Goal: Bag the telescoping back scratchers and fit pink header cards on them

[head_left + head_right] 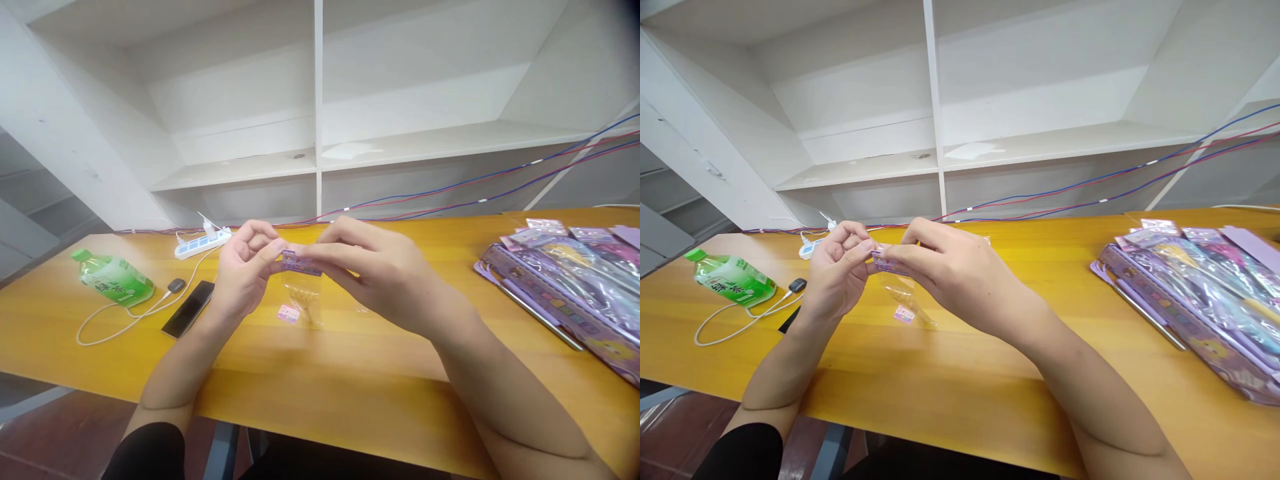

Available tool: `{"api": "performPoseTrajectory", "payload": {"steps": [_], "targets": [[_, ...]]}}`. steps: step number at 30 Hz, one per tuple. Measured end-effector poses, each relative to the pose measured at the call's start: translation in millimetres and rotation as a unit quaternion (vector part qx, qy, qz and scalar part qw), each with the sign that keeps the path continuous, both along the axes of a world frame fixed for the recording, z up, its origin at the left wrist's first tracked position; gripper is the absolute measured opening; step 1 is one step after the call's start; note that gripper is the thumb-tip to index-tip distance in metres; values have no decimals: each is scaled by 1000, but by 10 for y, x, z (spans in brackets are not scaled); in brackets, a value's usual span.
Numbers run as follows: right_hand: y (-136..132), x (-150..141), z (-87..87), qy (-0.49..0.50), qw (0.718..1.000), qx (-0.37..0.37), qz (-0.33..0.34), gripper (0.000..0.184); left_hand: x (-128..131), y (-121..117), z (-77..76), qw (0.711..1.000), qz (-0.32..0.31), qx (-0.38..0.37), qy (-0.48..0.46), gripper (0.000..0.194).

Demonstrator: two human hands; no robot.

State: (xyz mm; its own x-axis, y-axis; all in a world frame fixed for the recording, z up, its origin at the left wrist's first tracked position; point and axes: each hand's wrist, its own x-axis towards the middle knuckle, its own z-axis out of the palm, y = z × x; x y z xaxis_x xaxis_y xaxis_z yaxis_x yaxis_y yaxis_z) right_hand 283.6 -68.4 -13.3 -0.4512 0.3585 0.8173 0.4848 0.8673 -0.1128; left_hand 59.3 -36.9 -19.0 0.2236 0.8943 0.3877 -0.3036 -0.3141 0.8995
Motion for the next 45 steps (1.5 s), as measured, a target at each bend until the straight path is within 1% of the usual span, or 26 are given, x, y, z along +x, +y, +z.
{"api": "performPoseTrajectory", "payload": {"steps": [10,17,23,31,37,41,45], "targets": [[-20,-11,2,-20,1000,-14,1,30,39,-18,-20,1000,4,10,-15,29],[-19,-44,-9,-12,1000,-6,9,22,67,-66,-27,999,6,26,-18,29],[-14,-52,1,-12,1000,-24,1,18,61,-51,-51,999,22,34,-20,28],[-15,-49,-10,-27,999,-22,-13,18,87,-65,-58,998,40,43,-33,30],[-35,-44,-32,-24,999,-28,-38,16,95,-69,-80,998,26,46,-46,27],[-60,-48,-22,-31,998,-27,-52,16,109,-81,-84,998,22,34,-44,29],[-62,-62,-21,-51,997,-49,-43,21,121,-90,-86,999,19,23,-43,29]]}}
